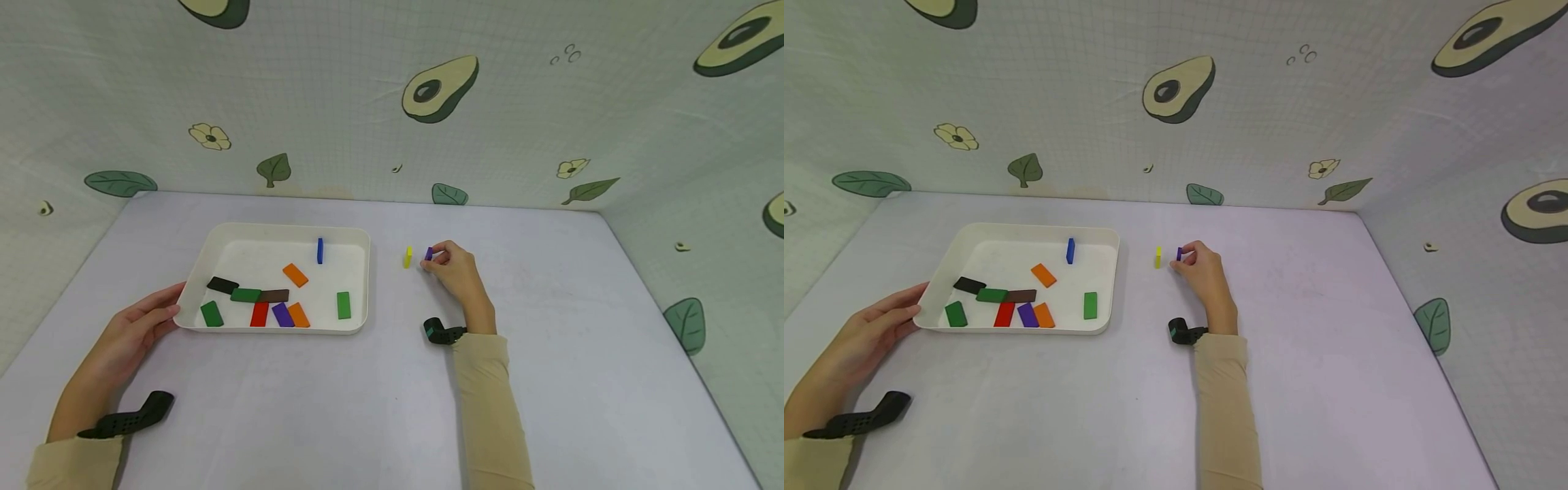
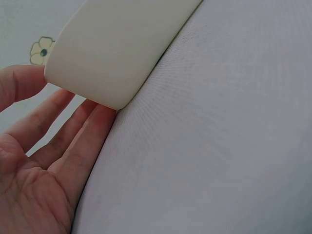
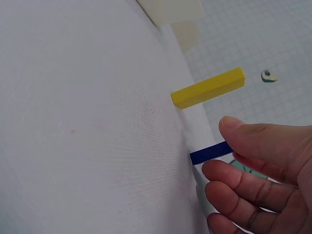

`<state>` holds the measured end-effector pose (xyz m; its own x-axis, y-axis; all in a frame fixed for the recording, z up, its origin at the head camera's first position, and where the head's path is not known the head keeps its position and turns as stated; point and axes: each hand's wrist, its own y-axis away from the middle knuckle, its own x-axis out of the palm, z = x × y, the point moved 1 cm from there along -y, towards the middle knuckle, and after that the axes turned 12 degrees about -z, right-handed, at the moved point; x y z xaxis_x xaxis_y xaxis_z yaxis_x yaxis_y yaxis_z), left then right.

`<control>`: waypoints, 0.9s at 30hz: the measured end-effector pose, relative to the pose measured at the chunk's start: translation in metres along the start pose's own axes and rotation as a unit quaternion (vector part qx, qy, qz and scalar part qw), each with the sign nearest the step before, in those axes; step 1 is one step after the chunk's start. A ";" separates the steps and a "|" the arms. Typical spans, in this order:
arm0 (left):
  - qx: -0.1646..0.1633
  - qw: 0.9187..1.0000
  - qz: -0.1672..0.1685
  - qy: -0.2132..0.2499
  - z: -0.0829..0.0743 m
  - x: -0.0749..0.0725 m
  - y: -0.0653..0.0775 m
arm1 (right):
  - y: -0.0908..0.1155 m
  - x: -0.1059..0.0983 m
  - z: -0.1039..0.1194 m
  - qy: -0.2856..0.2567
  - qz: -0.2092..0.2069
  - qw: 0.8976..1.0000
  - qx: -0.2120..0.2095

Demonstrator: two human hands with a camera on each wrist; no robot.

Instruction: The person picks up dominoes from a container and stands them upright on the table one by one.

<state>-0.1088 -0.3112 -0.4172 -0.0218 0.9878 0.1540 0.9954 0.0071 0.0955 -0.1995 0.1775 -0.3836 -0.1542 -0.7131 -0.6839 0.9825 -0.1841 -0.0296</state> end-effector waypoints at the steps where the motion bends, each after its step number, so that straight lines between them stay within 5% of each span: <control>1: 0.000 1.000 -0.001 -0.001 0.000 0.000 0.000 | 0.000 0.000 0.000 0.000 0.001 1.000 0.000; 16: -0.009 1.000 -0.017 -0.018 0.001 -0.001 0.001 | 0.008 -0.019 0.018 0.009 0.001 1.000 -0.005; 27: -0.013 0.999 -0.019 -0.026 0.000 0.000 0.000 | 0.017 -0.033 0.037 -0.018 -0.018 0.999 -0.047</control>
<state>-0.1085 -0.3116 -0.4176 -0.0545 0.9936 0.0989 0.9912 0.0419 0.1256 -0.1813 0.1726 -0.3343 -0.1907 -0.7315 -0.6547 0.9816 -0.1467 -0.1221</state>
